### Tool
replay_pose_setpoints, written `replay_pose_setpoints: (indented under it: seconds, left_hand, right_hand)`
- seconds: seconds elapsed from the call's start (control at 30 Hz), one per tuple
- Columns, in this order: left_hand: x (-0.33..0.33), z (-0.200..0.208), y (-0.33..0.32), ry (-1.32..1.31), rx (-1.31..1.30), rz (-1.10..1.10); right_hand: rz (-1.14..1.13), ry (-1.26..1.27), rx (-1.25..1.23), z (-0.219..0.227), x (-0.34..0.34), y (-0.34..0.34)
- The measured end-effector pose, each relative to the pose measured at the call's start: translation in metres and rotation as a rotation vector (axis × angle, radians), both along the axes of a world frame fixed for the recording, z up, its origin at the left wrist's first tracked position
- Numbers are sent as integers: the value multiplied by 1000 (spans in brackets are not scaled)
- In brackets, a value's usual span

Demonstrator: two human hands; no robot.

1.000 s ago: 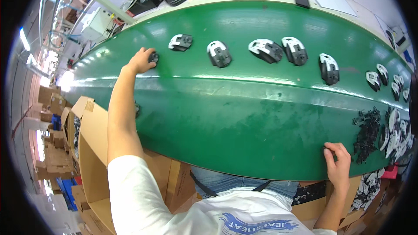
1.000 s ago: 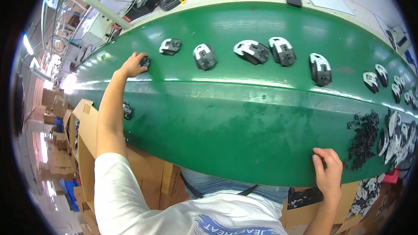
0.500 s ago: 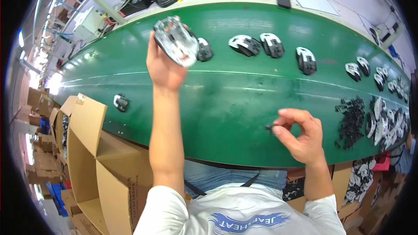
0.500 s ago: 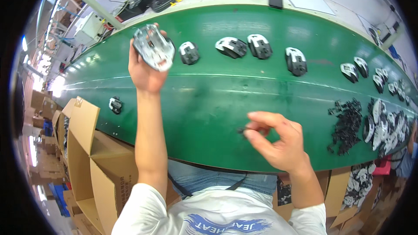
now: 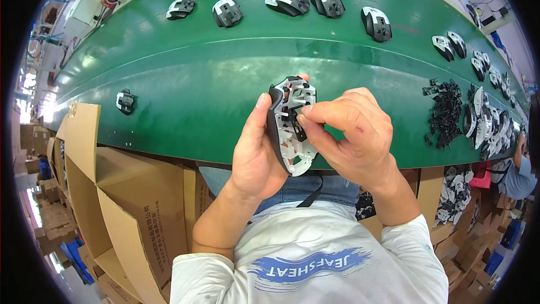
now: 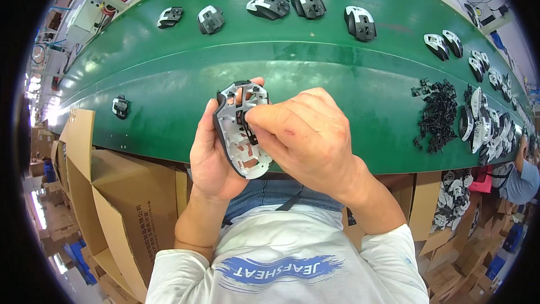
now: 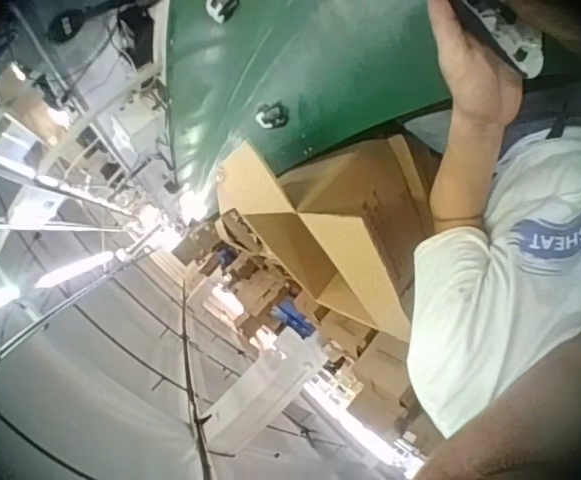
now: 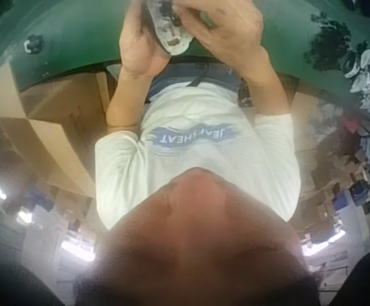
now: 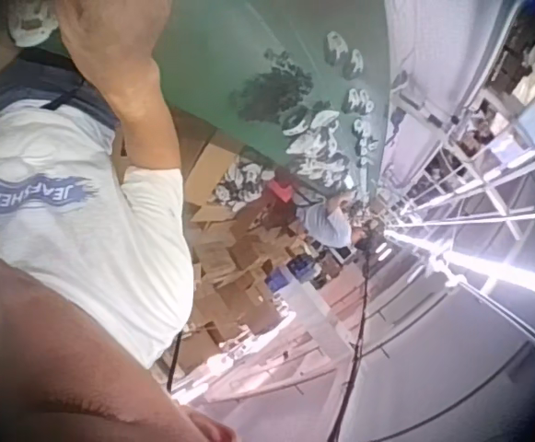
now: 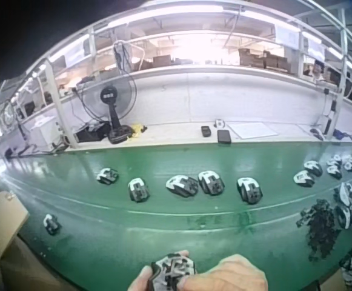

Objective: The person assembles computer mouse parts by picking mouse shells and small plastic components from the conveyor belt, inserting and pressing the components into the inside of each mouse shell by hand, and placing the assembled housings onto the conveyor belt.

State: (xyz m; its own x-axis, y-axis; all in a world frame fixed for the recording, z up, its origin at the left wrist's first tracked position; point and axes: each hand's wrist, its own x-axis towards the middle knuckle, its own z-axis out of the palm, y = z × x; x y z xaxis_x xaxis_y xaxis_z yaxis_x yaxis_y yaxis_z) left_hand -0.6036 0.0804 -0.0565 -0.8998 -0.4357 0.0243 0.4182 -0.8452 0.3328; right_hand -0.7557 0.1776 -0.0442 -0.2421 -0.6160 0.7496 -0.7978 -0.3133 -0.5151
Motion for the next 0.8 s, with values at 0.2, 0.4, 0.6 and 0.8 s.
replay_pose_setpoints:
  seconds: [0.2,0.4,0.6,0.8]
  left_hand:
    - [8,-6,12,-120,-53,11]
    - [9,-4,22,-232,-134,28]
    - [13,-6,27,-329,-158,-19]
    - [18,-17,23,-152,17,-8]
  right_hand:
    - [10,-66,15,-11,14,14]
    - [10,-17,20,-18,16,22]
    - [75,-59,251,-1,8,31]
    - [48,-194,214,-3,9,39]
